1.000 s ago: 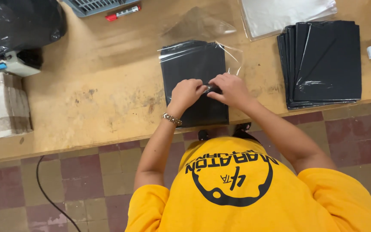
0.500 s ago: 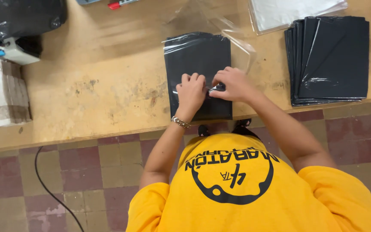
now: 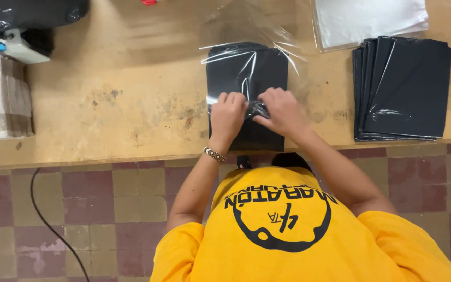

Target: Folding black plastic bags and inserting them into clear plastic sleeves for packaging

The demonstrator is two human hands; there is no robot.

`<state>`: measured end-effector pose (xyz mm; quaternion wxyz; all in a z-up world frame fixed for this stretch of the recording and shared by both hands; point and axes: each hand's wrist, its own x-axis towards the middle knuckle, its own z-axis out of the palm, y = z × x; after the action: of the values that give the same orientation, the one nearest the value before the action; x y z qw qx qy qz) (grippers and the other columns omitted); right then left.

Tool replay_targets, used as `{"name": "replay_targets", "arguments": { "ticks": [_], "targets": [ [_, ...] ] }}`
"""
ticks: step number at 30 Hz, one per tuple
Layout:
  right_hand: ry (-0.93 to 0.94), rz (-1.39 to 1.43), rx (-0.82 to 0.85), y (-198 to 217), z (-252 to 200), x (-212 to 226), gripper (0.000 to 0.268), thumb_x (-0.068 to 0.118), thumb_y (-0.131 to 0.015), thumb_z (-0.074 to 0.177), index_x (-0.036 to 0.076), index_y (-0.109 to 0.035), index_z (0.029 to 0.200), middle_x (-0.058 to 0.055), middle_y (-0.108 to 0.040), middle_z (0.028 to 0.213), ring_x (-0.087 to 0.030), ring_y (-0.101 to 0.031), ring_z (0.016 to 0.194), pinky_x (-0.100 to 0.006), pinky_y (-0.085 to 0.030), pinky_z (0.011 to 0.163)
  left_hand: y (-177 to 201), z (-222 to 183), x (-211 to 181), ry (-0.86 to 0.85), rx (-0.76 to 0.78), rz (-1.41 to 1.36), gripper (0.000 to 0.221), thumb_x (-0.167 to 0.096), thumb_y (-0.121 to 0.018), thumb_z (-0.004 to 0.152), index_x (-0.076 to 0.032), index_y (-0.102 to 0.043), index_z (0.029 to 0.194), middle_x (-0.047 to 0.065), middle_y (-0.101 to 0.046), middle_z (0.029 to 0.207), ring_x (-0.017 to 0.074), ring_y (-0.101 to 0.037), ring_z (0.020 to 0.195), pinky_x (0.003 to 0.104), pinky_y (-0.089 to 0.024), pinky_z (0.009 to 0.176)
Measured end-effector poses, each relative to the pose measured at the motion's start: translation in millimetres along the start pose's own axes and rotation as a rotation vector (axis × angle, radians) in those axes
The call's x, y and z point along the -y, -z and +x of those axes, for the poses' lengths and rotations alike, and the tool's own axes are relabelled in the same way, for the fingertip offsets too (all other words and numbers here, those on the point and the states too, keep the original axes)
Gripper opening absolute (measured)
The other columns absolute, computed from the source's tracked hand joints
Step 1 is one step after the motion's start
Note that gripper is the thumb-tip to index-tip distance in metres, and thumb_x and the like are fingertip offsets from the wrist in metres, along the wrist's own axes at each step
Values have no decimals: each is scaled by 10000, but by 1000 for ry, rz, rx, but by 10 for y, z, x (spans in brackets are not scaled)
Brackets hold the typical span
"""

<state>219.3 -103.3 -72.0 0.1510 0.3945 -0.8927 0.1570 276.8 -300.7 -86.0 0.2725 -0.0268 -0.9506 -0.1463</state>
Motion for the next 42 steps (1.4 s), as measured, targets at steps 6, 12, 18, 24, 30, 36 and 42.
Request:
{"name": "replay_targets", "arguments": {
  "ticks": [6, 12, 18, 24, 30, 36, 42],
  "targets": [
    [93, 136, 57, -203, 42, -98, 295, 452, -718, 854, 206, -595, 961, 21, -531, 853, -207, -602, 844, -357, -469, 705, -55, 43, -90, -119, -57, 115, 156, -278, -580, 962, -232, -499, 837, -56, -459, 746, 168, -551, 789, 297, -475, 579],
    [-6, 232, 231, -336, 75, -171, 319, 486, -718, 841, 221, -613, 984, 31, -557, 880, -213, -615, 893, -369, -487, 750, -199, 32, -74, -77, -10, 113, 123, -285, -596, 934, -244, -508, 859, -43, -474, 767, 185, -562, 824, 316, -478, 592],
    [-13, 24, 92, -473, -123, -349, 182, 291, -714, 860, 222, -550, 896, 42, -503, 823, -199, -603, 840, -345, -490, 722, -118, 20, -36, -54, 88, 75, 253, -317, -749, 779, -245, -533, 890, -61, -511, 814, 189, -584, 875, 333, -517, 609],
    [-141, -161, 38, -574, -284, -546, 185, 257, -716, 843, 224, -569, 952, 28, -519, 837, -192, -612, 813, -331, -518, 730, 101, -133, 184, 49, 109, 218, 236, -281, -749, 805, -235, -533, 889, -38, -499, 879, 212, -568, 905, 335, -491, 642],
    [-278, -162, -15, -497, -441, -946, 178, 168, -724, 842, 134, -591, 954, -77, -551, 836, -304, -649, 801, -421, -530, 677, 216, -277, 220, 485, 55, -141, 167, -168, -754, 869, -176, -596, 924, 27, -548, 864, 307, -654, 754, 426, -546, 624],
    [-630, 339, -248, -264, -341, -1259, 196, 41, -794, 855, 66, -601, 876, -142, -633, 775, -369, -701, 708, -432, -561, 562, 366, -108, 93, 1210, -394, -1648, 169, -76, -664, 987, -179, -557, 907, -56, -606, 892, 44, -651, 725, 117, -560, 590],
    [-1082, 1577, -430, -40, 100, -1467, 279, -10, -654, 997, 151, -430, 955, 1, -576, 969, -95, -699, 798, -211, -661, 693, 255, -63, 352, 752, -24, -1086, 124, -86, -647, 1007, -113, -558, 925, 7, -543, 696, 89, -548, 626, 223, -465, 535]
  ]
}}
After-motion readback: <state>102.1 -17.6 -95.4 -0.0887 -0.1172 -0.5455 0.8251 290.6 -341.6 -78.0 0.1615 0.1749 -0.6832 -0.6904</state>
